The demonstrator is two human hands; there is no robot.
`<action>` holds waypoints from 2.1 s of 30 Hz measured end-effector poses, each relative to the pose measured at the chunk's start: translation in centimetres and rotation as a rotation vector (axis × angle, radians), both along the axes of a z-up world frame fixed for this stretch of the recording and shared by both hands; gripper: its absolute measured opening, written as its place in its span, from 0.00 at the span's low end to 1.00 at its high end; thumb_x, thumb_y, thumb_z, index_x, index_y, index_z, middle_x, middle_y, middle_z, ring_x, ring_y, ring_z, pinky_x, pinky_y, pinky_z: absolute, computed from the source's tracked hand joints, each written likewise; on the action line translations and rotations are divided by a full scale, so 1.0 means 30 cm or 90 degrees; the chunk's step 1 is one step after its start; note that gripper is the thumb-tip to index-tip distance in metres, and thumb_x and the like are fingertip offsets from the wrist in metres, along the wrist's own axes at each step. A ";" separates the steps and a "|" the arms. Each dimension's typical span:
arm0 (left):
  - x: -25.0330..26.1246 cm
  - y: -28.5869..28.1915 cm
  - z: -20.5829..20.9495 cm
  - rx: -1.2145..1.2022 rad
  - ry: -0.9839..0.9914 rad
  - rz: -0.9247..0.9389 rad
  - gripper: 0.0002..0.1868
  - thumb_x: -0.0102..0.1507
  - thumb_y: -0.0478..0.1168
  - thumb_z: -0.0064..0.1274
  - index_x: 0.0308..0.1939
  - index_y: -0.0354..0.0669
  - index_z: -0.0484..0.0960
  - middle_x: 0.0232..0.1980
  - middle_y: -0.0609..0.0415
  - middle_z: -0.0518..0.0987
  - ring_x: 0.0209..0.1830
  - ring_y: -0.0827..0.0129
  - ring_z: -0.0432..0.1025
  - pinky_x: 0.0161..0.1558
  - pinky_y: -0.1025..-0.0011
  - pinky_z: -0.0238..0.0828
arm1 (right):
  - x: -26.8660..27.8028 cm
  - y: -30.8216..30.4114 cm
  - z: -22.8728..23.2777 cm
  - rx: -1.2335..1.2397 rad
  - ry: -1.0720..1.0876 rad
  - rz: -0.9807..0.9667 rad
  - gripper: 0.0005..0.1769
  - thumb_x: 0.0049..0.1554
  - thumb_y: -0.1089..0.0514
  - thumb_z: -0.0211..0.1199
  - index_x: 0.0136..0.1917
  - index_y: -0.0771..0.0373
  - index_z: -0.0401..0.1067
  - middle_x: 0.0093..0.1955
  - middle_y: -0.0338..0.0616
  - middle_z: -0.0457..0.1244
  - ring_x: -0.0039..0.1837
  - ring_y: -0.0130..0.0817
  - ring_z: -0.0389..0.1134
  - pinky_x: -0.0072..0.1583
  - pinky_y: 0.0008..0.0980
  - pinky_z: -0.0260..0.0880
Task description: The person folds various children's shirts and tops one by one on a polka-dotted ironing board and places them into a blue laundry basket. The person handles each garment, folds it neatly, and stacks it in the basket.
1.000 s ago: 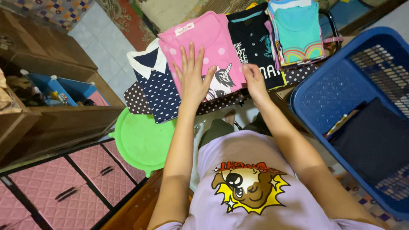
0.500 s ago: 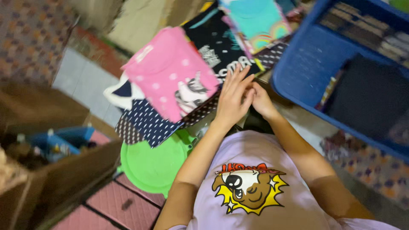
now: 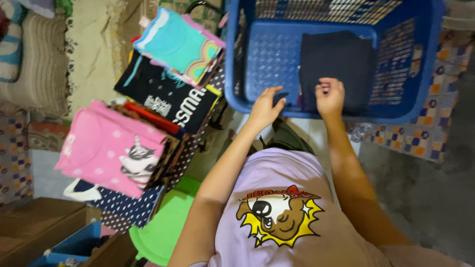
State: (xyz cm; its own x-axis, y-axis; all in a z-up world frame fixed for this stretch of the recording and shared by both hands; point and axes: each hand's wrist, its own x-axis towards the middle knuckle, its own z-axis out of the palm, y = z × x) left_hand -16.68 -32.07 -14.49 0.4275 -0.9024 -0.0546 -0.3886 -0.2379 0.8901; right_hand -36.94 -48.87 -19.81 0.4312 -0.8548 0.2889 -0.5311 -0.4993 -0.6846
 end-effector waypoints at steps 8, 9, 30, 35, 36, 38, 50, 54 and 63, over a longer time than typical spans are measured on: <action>-0.240 -0.430 -0.443 0.365 0.195 0.103 0.40 0.65 0.60 0.60 0.65 0.27 0.71 0.61 0.27 0.76 0.63 0.41 0.71 0.64 0.58 0.67 | -0.202 -0.161 0.111 -0.033 0.083 0.001 0.12 0.56 0.65 0.68 0.55 0.63 0.73 0.50 0.48 0.63 0.52 0.43 0.65 0.56 0.41 0.66; -0.260 -0.447 -0.443 0.335 0.224 0.131 0.38 0.62 0.58 0.60 0.62 0.28 0.74 0.59 0.29 0.78 0.61 0.43 0.73 0.62 0.58 0.69 | -0.209 -0.160 0.135 -0.019 0.091 -0.007 0.12 0.56 0.65 0.68 0.54 0.63 0.73 0.49 0.47 0.63 0.51 0.42 0.64 0.54 0.41 0.66; -0.320 -0.583 -0.220 0.123 0.446 0.187 0.42 0.52 0.28 0.65 0.67 0.34 0.61 0.61 0.34 0.75 0.53 0.49 0.75 0.47 0.59 0.75 | -0.225 0.002 0.059 0.745 0.039 0.320 0.22 0.64 0.58 0.54 0.70 0.62 0.66 0.56 0.46 0.70 0.52 0.36 0.67 0.56 0.38 0.69; -0.318 -0.608 -0.066 0.187 0.760 0.227 0.45 0.54 0.27 0.59 0.71 0.50 0.54 0.58 0.42 0.74 0.42 0.51 0.76 0.24 0.63 0.74 | -0.244 -0.032 0.027 1.066 -0.473 0.031 0.20 0.63 0.60 0.50 0.67 0.67 0.65 0.58 0.54 0.69 0.59 0.44 0.72 0.63 0.43 0.70; -0.317 -0.617 -0.035 0.149 0.782 0.218 0.44 0.53 0.26 0.58 0.71 0.47 0.56 0.58 0.41 0.74 0.43 0.51 0.77 0.26 0.63 0.77 | -0.230 -0.045 0.019 1.104 -0.638 -0.028 0.20 0.63 0.58 0.51 0.66 0.66 0.64 0.60 0.54 0.68 0.61 0.46 0.70 0.65 0.45 0.69; -0.309 -0.633 0.022 0.069 0.823 0.200 0.44 0.52 0.24 0.57 0.71 0.42 0.58 0.59 0.39 0.75 0.45 0.51 0.78 0.30 0.61 0.81 | -0.191 -0.085 0.011 1.146 -0.975 -0.152 0.20 0.63 0.54 0.53 0.65 0.66 0.63 0.64 0.56 0.66 0.66 0.52 0.67 0.70 0.48 0.67; 0.123 -0.352 0.122 -0.170 0.457 -0.041 0.59 0.54 0.20 0.57 0.83 0.43 0.40 0.81 0.44 0.57 0.80 0.62 0.55 0.76 0.69 0.53 | 0.032 -0.404 0.313 0.812 -0.476 0.096 0.41 0.51 0.64 0.64 0.76 0.65 0.56 0.71 0.51 0.61 0.71 0.45 0.64 0.71 0.41 0.65; 0.288 -0.256 0.127 -0.111 0.286 -0.022 0.59 0.53 0.22 0.57 0.83 0.44 0.42 0.80 0.38 0.60 0.80 0.57 0.58 0.75 0.67 0.56 | 0.222 -0.363 0.235 0.792 -0.334 0.193 0.49 0.46 0.69 0.66 0.79 0.64 0.52 0.73 0.49 0.59 0.71 0.42 0.63 0.70 0.39 0.65; 0.228 -0.173 -0.058 0.395 -0.253 0.034 0.56 0.52 0.44 0.68 0.77 0.42 0.50 0.66 0.38 0.67 0.65 0.40 0.66 0.60 0.53 0.69 | 0.286 -0.188 -0.045 0.319 0.120 0.149 0.41 0.52 0.64 0.69 0.75 0.68 0.56 0.67 0.61 0.63 0.68 0.49 0.66 0.65 0.41 0.67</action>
State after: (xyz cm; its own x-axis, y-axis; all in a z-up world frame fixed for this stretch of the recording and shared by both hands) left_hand -9.83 -37.25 -16.22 0.5636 -0.7336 -0.3798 -0.6276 -0.6792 0.3805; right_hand -28.36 -54.52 -21.17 0.6292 -0.7437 -0.2260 -0.5812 -0.2570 -0.7721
